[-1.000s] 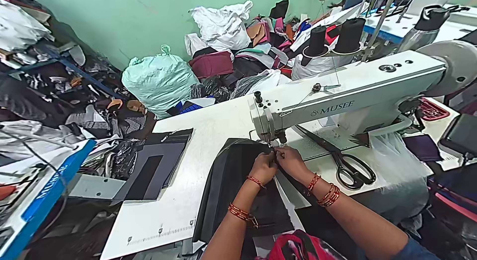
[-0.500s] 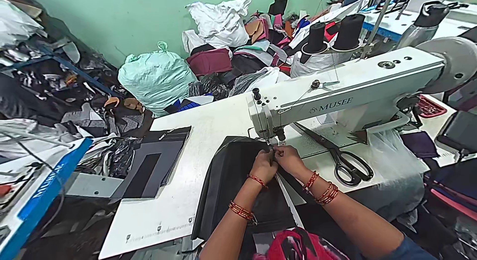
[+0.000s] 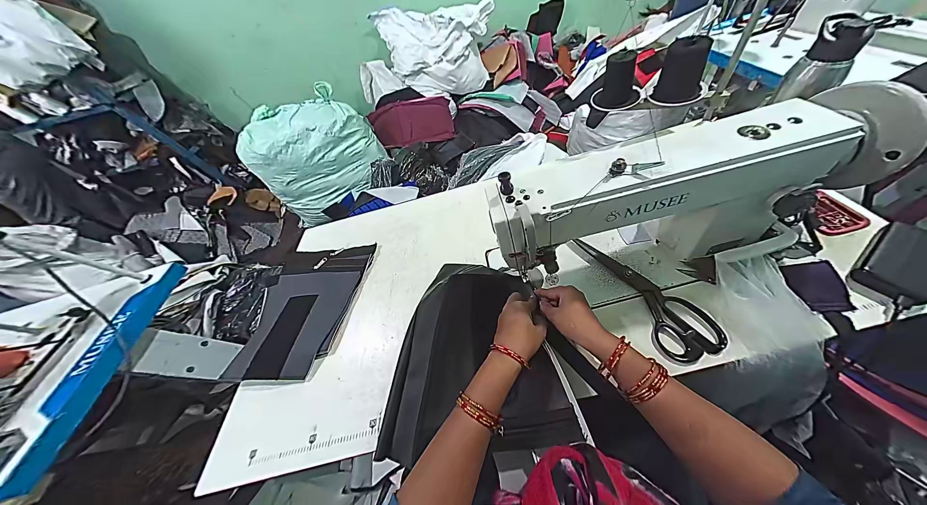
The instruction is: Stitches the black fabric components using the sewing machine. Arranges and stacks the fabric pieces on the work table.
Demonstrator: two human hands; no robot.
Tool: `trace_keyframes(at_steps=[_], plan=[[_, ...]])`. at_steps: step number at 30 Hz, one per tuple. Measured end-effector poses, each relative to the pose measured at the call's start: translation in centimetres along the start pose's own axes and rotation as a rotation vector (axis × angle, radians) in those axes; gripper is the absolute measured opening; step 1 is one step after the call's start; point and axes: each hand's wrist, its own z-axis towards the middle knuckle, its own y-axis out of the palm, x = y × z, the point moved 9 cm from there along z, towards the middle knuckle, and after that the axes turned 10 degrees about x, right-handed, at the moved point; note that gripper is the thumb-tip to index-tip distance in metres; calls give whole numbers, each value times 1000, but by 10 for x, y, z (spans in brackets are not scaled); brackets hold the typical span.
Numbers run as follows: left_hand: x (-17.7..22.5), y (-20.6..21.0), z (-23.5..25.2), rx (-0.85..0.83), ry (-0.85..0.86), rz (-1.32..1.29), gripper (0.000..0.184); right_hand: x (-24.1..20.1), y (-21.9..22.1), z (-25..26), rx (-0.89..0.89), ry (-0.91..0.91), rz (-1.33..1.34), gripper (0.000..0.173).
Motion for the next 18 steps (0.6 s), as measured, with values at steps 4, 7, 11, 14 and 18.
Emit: trace_keyframes(at_steps=[4, 7, 11, 14, 18], plan=[[-2, -4, 2, 5, -1, -67, 33, -2, 0, -1, -30, -2, -7, 31], [3, -4, 0, -11, -15, -52, 28, -2, -1, 0, -55, -5, -24, 30], [6, 1, -4, -6, -30, -12, 31, -2, -1, 0, -66, -17, -54, 30], [6, 0, -10, -17, -7, -36, 33, -7, 0, -3, -98, -56, -104, 31], [4, 5, -19, -1, 64, -61, 30, -11, 4, -10, -118, -89, -201, 33]])
